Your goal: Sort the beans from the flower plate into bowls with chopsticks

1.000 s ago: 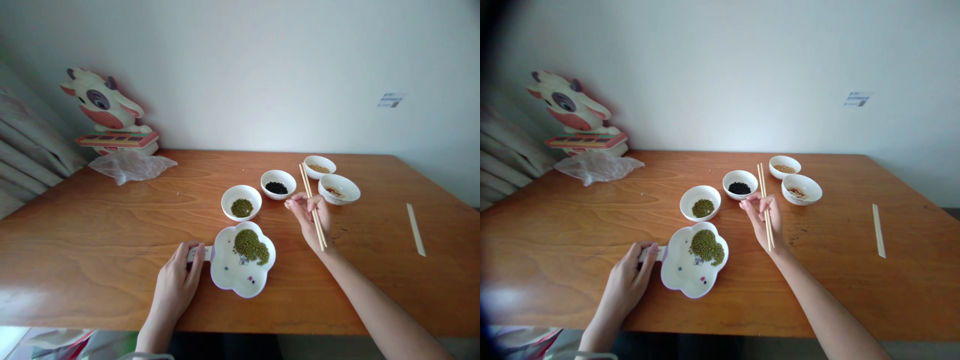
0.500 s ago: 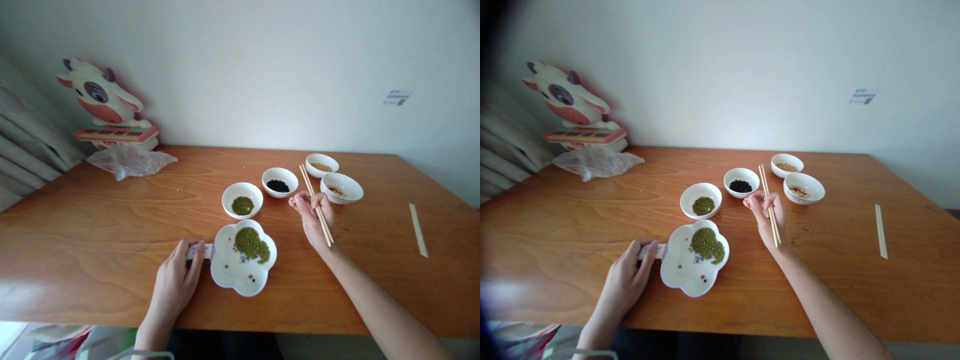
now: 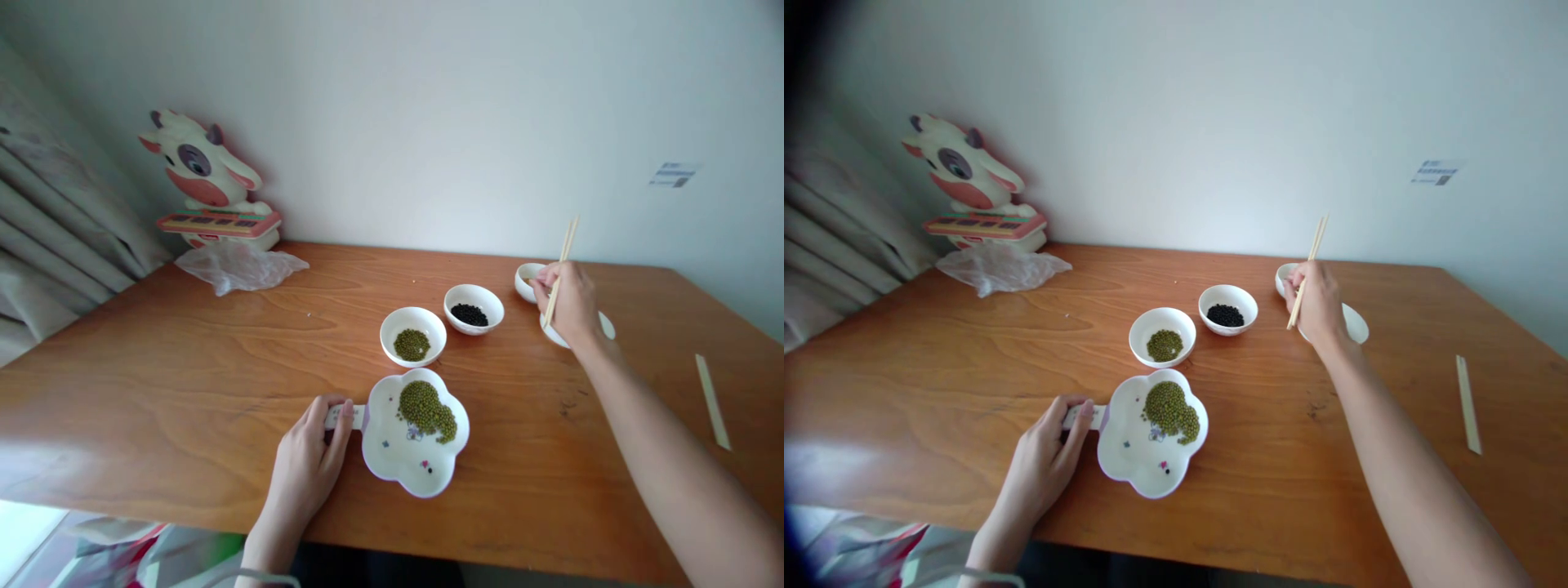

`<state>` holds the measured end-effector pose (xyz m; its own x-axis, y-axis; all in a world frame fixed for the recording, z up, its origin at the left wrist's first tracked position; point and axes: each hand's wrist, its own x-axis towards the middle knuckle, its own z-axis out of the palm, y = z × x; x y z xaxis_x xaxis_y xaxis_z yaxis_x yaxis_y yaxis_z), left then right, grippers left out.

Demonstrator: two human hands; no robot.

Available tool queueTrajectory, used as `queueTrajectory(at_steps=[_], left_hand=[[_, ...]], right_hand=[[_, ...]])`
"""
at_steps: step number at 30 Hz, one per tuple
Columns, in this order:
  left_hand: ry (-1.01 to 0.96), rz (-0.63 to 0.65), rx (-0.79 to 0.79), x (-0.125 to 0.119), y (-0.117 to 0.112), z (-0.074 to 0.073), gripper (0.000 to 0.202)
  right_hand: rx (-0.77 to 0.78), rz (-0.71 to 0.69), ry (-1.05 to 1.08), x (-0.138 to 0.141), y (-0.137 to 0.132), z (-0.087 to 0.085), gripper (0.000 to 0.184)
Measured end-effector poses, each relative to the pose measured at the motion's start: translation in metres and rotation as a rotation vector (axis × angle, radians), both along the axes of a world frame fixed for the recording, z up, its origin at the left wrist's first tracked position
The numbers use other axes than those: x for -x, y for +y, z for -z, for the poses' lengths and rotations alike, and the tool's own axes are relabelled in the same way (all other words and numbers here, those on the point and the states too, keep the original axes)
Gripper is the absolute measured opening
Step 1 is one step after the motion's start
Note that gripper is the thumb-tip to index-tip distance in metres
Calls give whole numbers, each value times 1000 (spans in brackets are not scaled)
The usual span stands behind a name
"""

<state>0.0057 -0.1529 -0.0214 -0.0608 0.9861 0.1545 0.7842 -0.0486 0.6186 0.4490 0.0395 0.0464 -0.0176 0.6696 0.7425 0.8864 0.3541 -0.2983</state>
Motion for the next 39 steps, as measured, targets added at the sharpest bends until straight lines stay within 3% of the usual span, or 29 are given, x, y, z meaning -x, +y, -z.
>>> queueTrajectory(at_steps=[3, 6, 14, 23, 39], left_hand=[[-25, 1, -2, -1, 0, 0, 25], [-33, -2, 6, -2, 0, -1, 24], [-30, 10, -2, -1, -1, -1, 24], [-27, 18, -13, 1, 0, 0, 26], [-13, 22, -19, -1, 1, -2, 26]], right_hand=[[13, -4, -41, -18, 27, -10, 17], [36, -63, -79, -15, 33, -11, 18], [290, -409, -228, 55, -27, 14, 25], [333, -410, -243, 57, -50, 10, 25], [453, -510, -125, 82, -122, 4, 30]])
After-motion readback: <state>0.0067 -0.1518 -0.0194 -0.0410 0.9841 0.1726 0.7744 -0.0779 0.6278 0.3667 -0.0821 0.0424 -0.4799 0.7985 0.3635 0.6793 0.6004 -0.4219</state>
